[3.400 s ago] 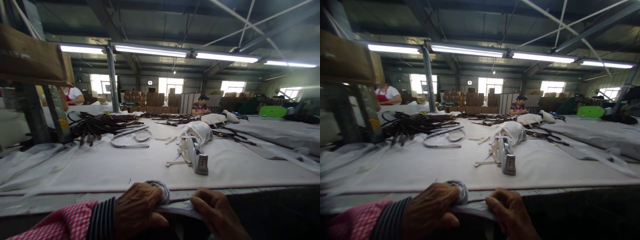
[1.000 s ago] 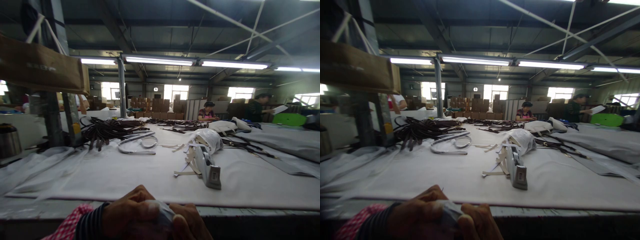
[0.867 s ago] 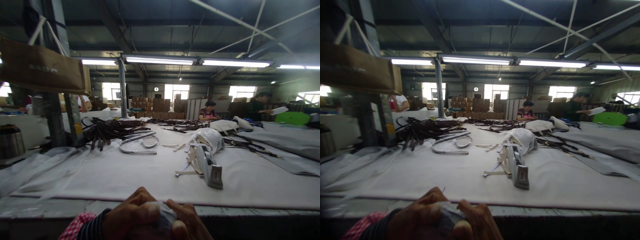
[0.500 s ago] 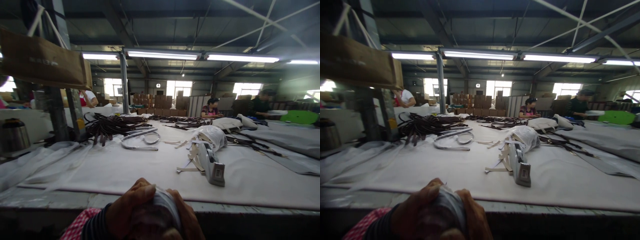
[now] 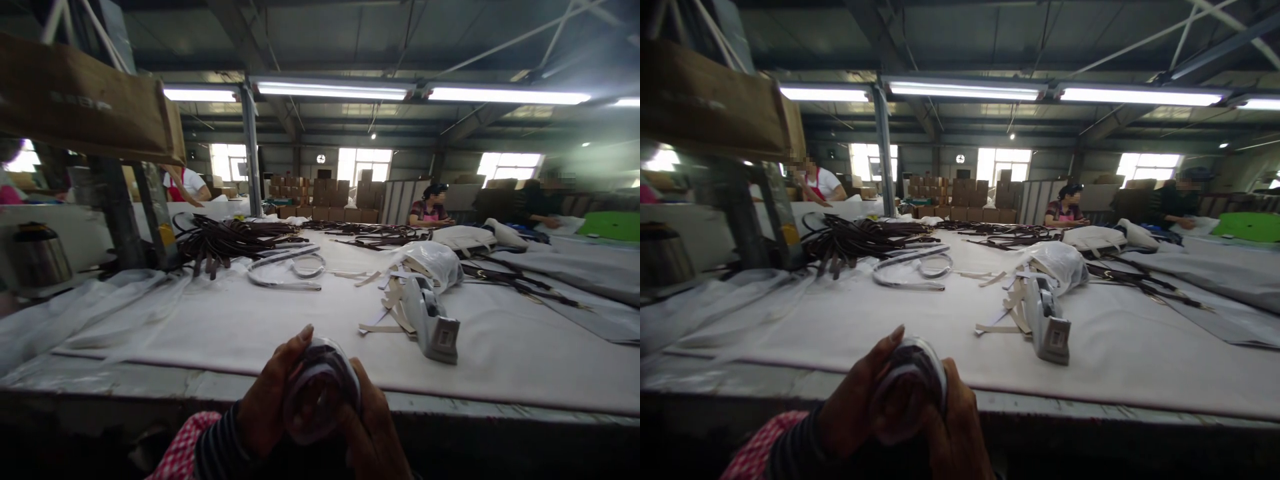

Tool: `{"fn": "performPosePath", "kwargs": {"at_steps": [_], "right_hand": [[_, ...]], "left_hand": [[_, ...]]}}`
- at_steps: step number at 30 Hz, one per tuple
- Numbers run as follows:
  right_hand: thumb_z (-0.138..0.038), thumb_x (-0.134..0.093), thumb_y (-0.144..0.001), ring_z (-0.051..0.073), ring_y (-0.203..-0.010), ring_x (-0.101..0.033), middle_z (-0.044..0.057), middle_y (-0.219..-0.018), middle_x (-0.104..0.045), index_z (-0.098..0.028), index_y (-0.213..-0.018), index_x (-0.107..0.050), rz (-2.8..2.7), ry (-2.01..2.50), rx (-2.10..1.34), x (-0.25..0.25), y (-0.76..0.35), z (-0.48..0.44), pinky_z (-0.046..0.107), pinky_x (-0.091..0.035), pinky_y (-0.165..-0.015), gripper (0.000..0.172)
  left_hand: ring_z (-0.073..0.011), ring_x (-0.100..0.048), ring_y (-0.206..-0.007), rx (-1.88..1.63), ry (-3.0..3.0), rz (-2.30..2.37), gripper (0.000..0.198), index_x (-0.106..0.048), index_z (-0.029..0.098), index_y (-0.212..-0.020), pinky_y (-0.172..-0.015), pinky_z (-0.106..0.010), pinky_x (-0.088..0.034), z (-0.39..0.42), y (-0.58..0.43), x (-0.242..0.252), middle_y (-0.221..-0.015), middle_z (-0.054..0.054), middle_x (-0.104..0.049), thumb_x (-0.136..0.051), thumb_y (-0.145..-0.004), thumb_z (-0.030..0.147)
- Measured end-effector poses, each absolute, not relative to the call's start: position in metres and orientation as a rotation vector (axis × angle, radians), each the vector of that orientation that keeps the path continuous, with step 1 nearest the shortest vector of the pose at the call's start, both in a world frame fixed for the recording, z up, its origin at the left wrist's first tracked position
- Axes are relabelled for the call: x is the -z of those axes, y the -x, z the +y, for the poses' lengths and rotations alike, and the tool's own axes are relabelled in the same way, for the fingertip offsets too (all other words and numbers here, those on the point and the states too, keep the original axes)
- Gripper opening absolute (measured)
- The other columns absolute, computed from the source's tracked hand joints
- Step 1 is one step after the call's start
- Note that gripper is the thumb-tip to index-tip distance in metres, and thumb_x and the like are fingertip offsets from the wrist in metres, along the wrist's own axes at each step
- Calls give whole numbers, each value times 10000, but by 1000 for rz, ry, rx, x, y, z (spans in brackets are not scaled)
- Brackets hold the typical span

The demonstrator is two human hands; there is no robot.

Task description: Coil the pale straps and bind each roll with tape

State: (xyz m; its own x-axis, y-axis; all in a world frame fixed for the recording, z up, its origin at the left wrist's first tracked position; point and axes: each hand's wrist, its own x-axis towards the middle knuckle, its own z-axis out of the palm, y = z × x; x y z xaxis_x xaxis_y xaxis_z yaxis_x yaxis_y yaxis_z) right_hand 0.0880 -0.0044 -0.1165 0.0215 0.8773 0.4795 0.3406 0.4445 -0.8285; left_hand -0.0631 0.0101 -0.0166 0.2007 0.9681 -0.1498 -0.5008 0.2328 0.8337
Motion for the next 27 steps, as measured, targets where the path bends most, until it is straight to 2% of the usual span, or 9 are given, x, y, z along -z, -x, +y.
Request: {"fn": "performPosePath", "kwargs": {"at_steps": [4,6,9,11,14,18,20,23,27], "right_hand": [[-589,-521,-959,321,-1150,-644,77,-1260,-675,-316,-1331,-575,-1649,1077,-501,105,-99,6,421,-580,-930,464],[-511,-507,-986,279,-937,-698,65,-1041,-718,-292,-1173,-615,-1780,998,-447,90,-105,10,363,-597,-794,307],[-351,-431,-1032,205,-658,-639,26,-801,-635,-244,-998,-548,-2023,846,-262,65,-108,17,294,-523,-588,163],[-240,-384,-1031,206,-642,-609,36,-812,-603,-216,-1005,-508,-2160,767,1,51,-106,24,299,-468,-545,129],[-115,-373,-1001,234,-717,-601,82,-888,-615,-154,-1104,-498,-2284,680,424,36,-101,43,329,-448,-589,167],[-132,-456,-1006,247,-825,-603,140,-1065,-643,-112,-1210,-489,-2269,640,744,31,-95,76,352,-460,-666,208],[-168,-528,-988,254,-908,-609,133,-1159,-629,-141,-1219,-495,-2318,735,603,39,-93,88,345,-481,-693,234],[-210,-643,-920,246,-1047,-599,87,-1286,-578,-210,-1281,-493,-2494,839,123,58,-97,94,328,-519,-793,391],[-265,-656,-933,203,-1092,-600,40,-1289,-559,-290,-1364,-471,-2535,848,-337,75,-112,98,301,-508,-900,470]], "left_hand": [[-126,-503,-539,-1197,-897,845,513,-586,161,-692,-531,-239,-410,15,65,19,-602,8,-578,-679,-815,650],[-117,-460,-572,-1191,-1153,857,489,-556,164,-692,-564,-239,-390,18,74,18,-621,22,-534,-646,-867,612],[-119,-403,-600,-968,-1456,847,504,-526,168,-694,-587,-251,-349,26,95,8,-632,32,-465,-550,-922,617],[-136,-420,-629,-737,-1654,888,516,-561,169,-728,-610,-266,-347,30,105,-8,-657,27,-471,-503,-929,641],[-162,-476,-755,-521,-2105,1012,388,-632,184,-792,-717,-276,-375,38,111,-40,-772,20,-540,-635,-890,560],[-202,-518,-905,-616,-2516,1001,300,-687,193,-883,-848,-305,-400,57,110,-47,-876,-11,-623,-665,-911,491],[-218,-526,-929,-720,-2616,985,333,-680,189,-884,-866,-322,-415,71,114,-21,-871,-29,-640,-622,-936,513],[-232,-539,-925,-790,-2674,956,449,-638,190,-855,-832,-330,-441,91,128,38,-888,-53,-650,-526,-947,615],[-238,-548,-903,-840,-2611,958,567,-620,182,-861,-830,-347,-455,103,142,89,-902,-71,-638,-427,-935,709]]}}
